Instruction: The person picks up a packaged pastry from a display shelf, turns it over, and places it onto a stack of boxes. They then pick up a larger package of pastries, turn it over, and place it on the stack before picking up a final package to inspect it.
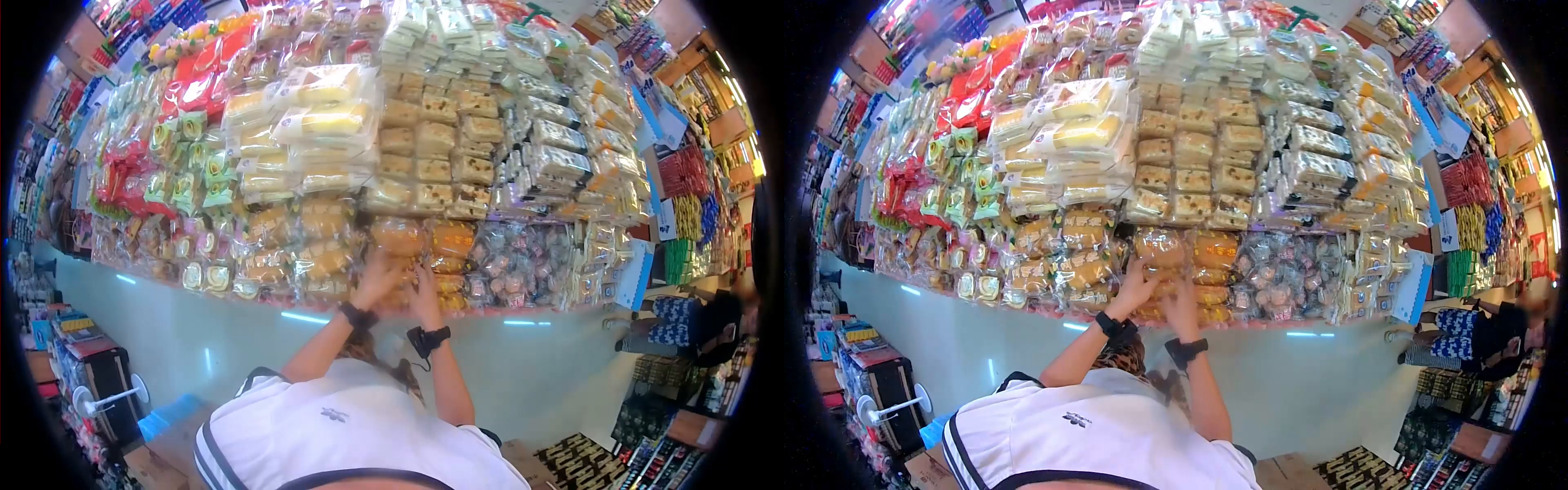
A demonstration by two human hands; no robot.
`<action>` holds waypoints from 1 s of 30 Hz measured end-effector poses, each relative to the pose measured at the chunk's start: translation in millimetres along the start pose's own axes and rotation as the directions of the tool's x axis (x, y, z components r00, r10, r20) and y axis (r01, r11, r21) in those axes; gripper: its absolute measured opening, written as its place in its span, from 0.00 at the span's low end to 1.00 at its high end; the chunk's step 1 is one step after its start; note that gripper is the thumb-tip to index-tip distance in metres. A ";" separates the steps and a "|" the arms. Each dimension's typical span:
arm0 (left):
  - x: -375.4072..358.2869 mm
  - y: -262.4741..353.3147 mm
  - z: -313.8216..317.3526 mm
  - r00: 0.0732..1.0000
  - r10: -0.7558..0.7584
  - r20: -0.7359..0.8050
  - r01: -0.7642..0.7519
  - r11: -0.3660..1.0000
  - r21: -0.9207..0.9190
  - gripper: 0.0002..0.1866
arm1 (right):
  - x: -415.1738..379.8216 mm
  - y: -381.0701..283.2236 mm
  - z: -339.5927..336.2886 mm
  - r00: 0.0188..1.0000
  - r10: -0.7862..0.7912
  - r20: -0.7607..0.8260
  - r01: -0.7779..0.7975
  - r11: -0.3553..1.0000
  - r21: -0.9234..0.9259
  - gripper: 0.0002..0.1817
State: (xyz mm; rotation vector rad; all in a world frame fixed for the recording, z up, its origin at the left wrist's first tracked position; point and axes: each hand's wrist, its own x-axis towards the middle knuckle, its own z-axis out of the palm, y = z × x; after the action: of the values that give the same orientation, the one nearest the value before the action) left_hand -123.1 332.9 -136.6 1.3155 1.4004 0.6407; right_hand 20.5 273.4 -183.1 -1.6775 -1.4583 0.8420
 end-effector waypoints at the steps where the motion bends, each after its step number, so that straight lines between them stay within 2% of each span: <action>1: 2.8 1.8 3.2 1.000 0.011 -0.025 -0.010 1.000 0.020 0.31 | 4.3 -3.6 1.7 1.000 0.022 0.007 -0.022 1.000 0.018 0.26; 2: 13.0 -22.5 13.5 0.995 0.079 -0.060 -0.072 0.992 0.106 0.34 | 7.8 -3.3 4.2 0.999 0.030 0.016 -0.029 0.999 -0.016 0.26; 4: 20.2 -21.3 15.5 0.998 0.019 -0.061 -0.016 0.999 0.048 0.35 | 11.5 0.4 7.2 0.998 0.046 0.032 -0.043 0.995 -0.085 0.27; 5: 23.4 -20.0 16.1 0.998 -0.008 -0.059 0.009 1.000 0.020 0.35 | 12.1 1.4 8.8 0.998 0.069 0.009 -0.068 0.996 -0.064 0.28; 8: 35.5 -41.6 25.6 0.990 0.059 -0.124 -0.052 0.997 0.061 0.33 | 13.3 -3.5 11.3 0.991 0.123 -0.043 -0.124 0.992 -0.023 0.28; 11: 33.7 -45.6 24.0 0.984 0.073 -0.161 -0.057 0.993 0.103 0.26 | 15.3 -12.8 14.5 0.985 0.167 -0.037 -0.166 0.986 0.008 0.28; 14: 32.0 -47.1 11.1 0.992 0.076 -0.105 -0.077 0.997 -0.010 0.18 | 18.4 -11.9 16.9 0.973 0.220 -0.063 -0.217 0.975 0.055 0.27; 17: 24.3 -18.1 -1.0 0.995 -0.067 -0.068 0.067 0.998 -0.001 0.14 | 18.5 -5.1 19.6 0.962 0.243 -0.127 -0.239 0.970 0.048 0.26; 20: 20.6 -28.9 -2.8 0.994 -0.087 0.061 0.096 0.983 -0.155 0.14 | 14.0 -40.2 0.0 0.943 0.300 -0.145 -0.277 0.948 0.159 0.24; 22: 12.7 -24.1 -7.5 0.978 -0.122 0.168 0.174 0.922 -0.346 0.15 | 10.7 -81.2 -23.3 0.923 0.349 -0.162 -0.302 0.919 0.254 0.23; 23: 8.0 -16.9 -10.8 0.966 -0.132 0.223 0.220 0.875 -0.432 0.16 | 6.1 -89.8 -33.7 0.929 0.308 -0.204 -0.273 0.945 0.182 0.23; 24: 2.5 15.0 -23.8 0.925 -0.185 0.331 0.337 0.802 -0.493 0.16 | -0.6 -95.1 -45.0 0.934 0.265 -0.242 -0.245 0.963 0.109 0.22; 26: -10.2 93.2 -51.8 0.799 -0.250 0.547 0.568 0.614 -0.549 0.18 | -14.7 -112.1 -62.8 0.930 0.153 -0.334 -0.170 0.985 -0.024 0.22; 29: -10.7 71.4 -19.0 0.738 -0.167 0.654 0.573 0.667 -0.476 0.18 | -35.5 -144.2 -86.6 0.898 0.151 -0.414 -0.221 0.967 -0.127 0.22; 30: -10.9 81.7 -10.3 0.693 -0.115 0.711 0.569 0.692 -0.443 0.17 | -43.7 -154.7 -94.7 0.888 0.119 -0.444 -0.206 0.967 -0.153 0.21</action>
State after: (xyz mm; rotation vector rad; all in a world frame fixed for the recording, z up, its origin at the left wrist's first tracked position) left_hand -104.7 345.8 -56.6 0.5524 0.7130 0.2830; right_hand 18.2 230.6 -1.5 -2.0039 -1.1288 0.3767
